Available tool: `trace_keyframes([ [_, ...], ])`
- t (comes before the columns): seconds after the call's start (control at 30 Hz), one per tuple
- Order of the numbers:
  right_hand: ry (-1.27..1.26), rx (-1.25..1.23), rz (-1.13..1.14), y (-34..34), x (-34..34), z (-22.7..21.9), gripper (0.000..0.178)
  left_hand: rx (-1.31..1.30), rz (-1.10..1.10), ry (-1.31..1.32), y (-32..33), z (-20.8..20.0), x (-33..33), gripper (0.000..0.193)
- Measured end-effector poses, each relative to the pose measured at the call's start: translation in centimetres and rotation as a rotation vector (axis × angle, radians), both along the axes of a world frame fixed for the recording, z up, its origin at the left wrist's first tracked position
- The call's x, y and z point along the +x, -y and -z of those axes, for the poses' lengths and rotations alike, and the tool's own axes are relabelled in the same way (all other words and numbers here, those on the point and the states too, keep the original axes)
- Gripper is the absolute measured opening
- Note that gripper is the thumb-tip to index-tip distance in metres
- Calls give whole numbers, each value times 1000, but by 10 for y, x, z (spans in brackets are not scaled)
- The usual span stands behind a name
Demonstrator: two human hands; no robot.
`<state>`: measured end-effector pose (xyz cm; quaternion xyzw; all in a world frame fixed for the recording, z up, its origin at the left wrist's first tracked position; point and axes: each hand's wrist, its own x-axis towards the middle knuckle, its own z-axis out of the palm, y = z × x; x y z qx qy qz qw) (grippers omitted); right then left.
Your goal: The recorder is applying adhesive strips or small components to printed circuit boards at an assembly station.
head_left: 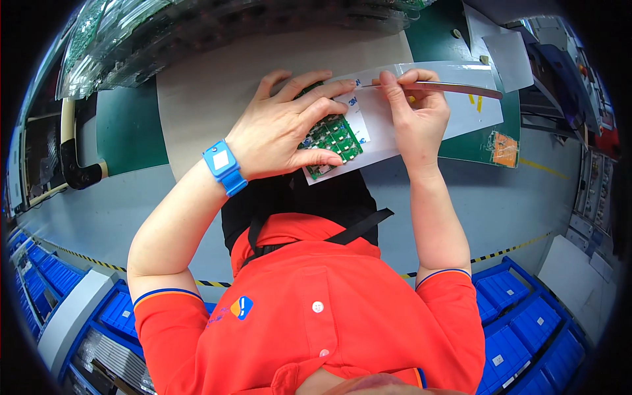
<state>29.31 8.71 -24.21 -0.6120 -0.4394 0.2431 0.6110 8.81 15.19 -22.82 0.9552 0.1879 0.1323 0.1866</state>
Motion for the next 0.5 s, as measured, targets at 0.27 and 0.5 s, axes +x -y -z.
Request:
trace_keyframes([
  [0.27, 51, -141, -34, 2, 0, -4, 19, 5, -2, 8, 0, 1, -1, 63],
  [0.5, 46, -79, 6, -2, 1, 1, 19, 3, 1, -6, -1, 0, 0, 64],
])
